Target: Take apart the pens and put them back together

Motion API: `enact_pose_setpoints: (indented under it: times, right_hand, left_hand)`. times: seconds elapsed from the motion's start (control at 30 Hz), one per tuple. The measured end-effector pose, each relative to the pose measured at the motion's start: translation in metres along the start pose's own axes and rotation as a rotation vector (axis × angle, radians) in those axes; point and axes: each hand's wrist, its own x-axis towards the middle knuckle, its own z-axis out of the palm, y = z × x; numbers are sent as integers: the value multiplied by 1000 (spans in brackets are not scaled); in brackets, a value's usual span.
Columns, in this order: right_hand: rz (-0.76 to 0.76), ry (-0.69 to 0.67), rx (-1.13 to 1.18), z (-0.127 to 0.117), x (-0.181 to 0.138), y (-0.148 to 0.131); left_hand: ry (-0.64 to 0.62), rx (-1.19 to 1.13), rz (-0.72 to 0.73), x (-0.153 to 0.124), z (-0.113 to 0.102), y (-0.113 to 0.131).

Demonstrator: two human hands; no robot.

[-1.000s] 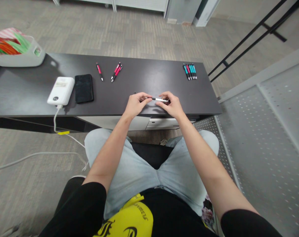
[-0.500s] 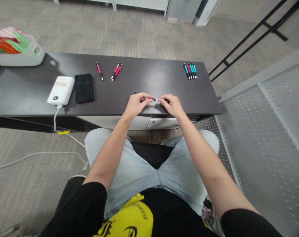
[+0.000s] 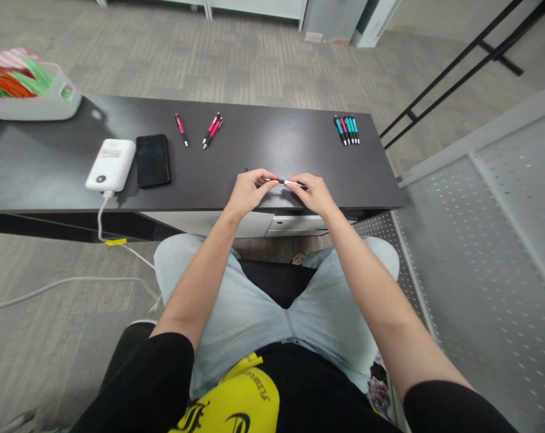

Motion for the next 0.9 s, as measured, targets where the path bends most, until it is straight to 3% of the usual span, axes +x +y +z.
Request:
enact_pose_setpoints:
  times: [0.3,0.47,0.6,0.73,0.9]
  right_hand:
    - [60,46,-38,1,0,0]
    - [61,129,22,4,-1,2]
    - [51,137,30,5,-1,3]
    - [36,132,9,6,0,2]
    - [12,105,-15,4,0,-2]
  left_hand:
    - [-3,10,22,2,-2,2]
    - [201,192,113,5,-39,-2]
    - [316,346,36,7,-62,-20]
    - [254,434,13,11,-56,-29]
    - [226,443,40,16,-40,-19]
